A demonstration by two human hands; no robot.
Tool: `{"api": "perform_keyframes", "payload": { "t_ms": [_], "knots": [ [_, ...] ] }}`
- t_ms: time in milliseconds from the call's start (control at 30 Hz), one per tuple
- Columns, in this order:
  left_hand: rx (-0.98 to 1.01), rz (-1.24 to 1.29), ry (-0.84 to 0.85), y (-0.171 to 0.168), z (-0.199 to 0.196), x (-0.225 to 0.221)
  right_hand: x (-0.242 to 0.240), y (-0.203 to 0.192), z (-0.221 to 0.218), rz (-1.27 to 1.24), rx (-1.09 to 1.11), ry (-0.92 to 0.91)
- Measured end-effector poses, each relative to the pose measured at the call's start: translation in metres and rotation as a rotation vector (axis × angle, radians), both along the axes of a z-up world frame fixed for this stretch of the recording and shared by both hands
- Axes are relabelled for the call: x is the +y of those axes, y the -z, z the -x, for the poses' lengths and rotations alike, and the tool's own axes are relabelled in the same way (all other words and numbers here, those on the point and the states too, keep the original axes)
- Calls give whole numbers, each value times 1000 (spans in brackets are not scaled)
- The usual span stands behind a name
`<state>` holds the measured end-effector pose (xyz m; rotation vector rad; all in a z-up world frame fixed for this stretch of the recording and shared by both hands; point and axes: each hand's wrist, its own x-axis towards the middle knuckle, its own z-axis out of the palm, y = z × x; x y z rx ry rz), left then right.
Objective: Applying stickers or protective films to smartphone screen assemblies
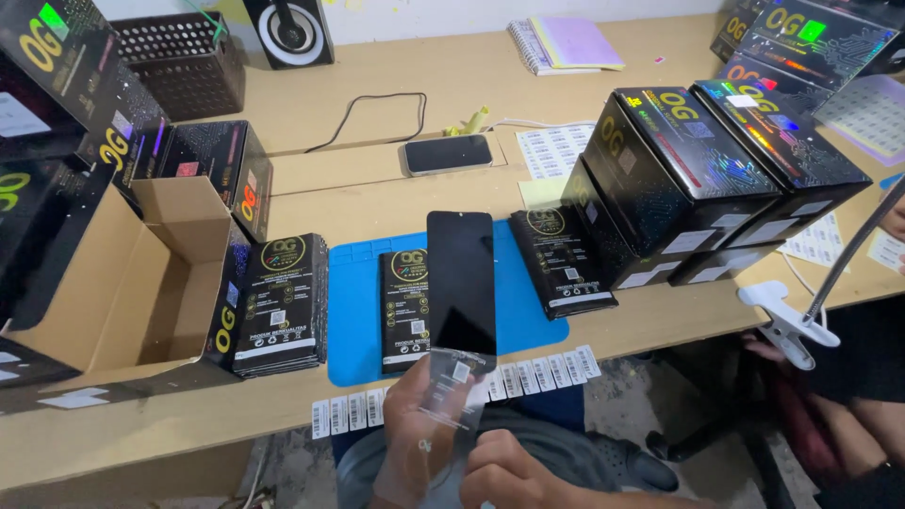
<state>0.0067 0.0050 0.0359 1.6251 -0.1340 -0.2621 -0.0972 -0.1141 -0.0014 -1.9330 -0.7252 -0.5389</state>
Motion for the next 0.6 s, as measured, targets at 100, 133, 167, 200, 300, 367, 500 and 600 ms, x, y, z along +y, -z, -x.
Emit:
{"api": "perform_keyframes", "payload": {
  "t_ms": [100,133,167,200,300,367,500,600],
  "knots": [
    [-145,-70,-32,-11,3,2,13,5,-6,23,-120,-30],
    [-142,-76,-36,5,4,0,15,-1,-7,17,-117,-34],
    [-138,115,-108,22,6,-2,18,-7,-9,-7,-136,-51],
    [-136,307,-180,37,8,-3,20,-12,-11,-31,-155,-68],
    [-316,67,-104,5,-14,4,25,-17,-13,-5,-189,-52],
    [-196,139,-146,2,-15,1,22,-12,-10,-61,-89,-66],
    [-259,33,-123,11,-24,5,24,-12,-13,-85,-197,52],
    [-409,45,-58,22,-31,8,6,-29,-10,16,-280,14]
  ]
}}
